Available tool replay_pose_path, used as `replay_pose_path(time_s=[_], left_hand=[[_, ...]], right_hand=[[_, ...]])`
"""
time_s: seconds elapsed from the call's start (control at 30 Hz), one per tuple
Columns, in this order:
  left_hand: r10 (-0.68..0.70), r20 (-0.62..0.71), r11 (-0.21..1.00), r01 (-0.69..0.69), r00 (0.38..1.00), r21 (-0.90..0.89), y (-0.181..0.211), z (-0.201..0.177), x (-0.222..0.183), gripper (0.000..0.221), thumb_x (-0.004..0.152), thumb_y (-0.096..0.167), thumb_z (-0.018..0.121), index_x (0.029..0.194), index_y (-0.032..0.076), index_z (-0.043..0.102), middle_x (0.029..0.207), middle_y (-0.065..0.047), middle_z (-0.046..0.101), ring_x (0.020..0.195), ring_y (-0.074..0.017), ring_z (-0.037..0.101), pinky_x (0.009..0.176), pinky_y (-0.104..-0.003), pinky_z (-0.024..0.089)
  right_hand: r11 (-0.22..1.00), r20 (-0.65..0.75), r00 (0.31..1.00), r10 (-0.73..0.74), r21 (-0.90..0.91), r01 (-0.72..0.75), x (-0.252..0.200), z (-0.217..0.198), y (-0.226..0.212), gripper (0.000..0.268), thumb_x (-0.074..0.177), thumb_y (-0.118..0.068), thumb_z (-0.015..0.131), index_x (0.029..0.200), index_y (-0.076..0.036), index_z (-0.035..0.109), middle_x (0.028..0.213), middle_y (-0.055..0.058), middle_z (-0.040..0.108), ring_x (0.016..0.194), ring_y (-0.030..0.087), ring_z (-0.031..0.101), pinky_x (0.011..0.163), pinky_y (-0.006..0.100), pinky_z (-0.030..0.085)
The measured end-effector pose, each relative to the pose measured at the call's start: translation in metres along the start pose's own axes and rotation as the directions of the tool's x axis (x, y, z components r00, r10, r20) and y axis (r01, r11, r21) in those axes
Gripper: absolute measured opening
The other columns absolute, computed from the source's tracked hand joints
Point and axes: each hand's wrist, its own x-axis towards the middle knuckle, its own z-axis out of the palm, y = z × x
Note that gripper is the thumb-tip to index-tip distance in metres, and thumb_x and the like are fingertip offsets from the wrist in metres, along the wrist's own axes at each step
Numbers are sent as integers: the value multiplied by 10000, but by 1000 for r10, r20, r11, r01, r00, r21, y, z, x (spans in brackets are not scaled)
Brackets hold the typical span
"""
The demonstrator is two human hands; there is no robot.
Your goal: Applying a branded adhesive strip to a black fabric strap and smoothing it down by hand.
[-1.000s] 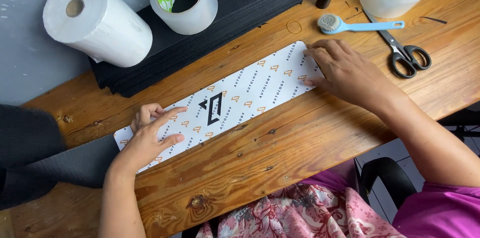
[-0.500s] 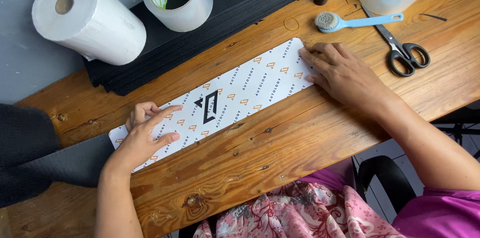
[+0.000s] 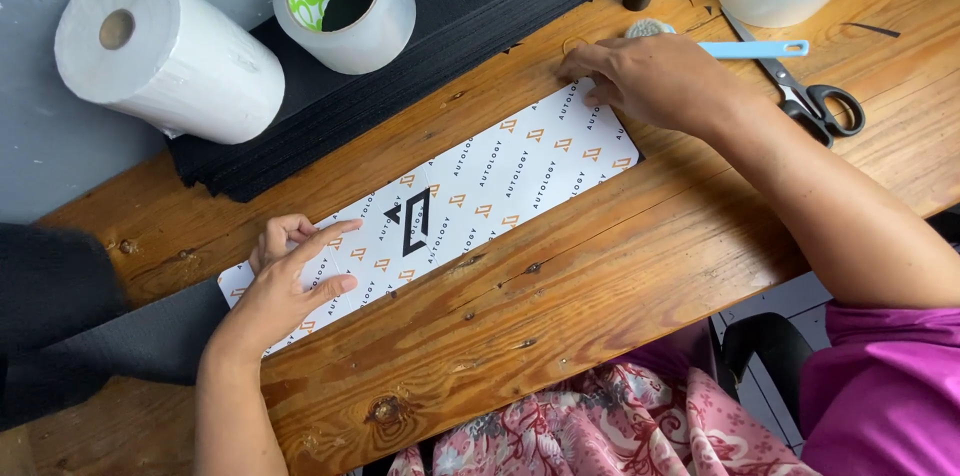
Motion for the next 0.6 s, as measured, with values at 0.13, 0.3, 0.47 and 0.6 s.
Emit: replay_pose_path(time_s=[0.13,0.3,0.47,0.6], left_hand=[[3,-15,1000,-2,1000,14,-2,0,0,639,813,496,738,1430,401,598,1223,-35,376,1147,-179,461,1116,-453,285],[-2,10,1000,2,1000,-3,1,-3,2,627,814,450,750,1423,395,608,1217,-25,386,1157,-153,475,1116,-432,284],[6,1,1000,-6,1000,4,-2,-1,2,641,787,451,766,1409,392,622,1232,-20,396,1137,-158,485,1124,-448,293],[27,-23,1000,-27,999,8,-1,-2,1,636,783,430,773,1401,380,630,1214,-19,410,1137,-164,486,1126,-442,296]], right_hand=[[996,-65,995,-81,24,82,0,18,14,326,974,-219,664,1293,-187,602,1009,70,622,819,386,672,608,535,518],[991,-78,992,-96,87,103,-5,13,13,548,951,-229,677,1467,-129,522,1182,92,552,1025,333,617,658,500,540],[977,61,998,2,213,-15,-8,-6,6,269,965,-243,645,1231,-213,636,1138,21,628,1005,273,614,726,468,501],[862,270,940,207,404,-306,-12,-28,-7,211,995,-289,628,1198,-243,665,956,35,729,831,213,639,732,352,453]])
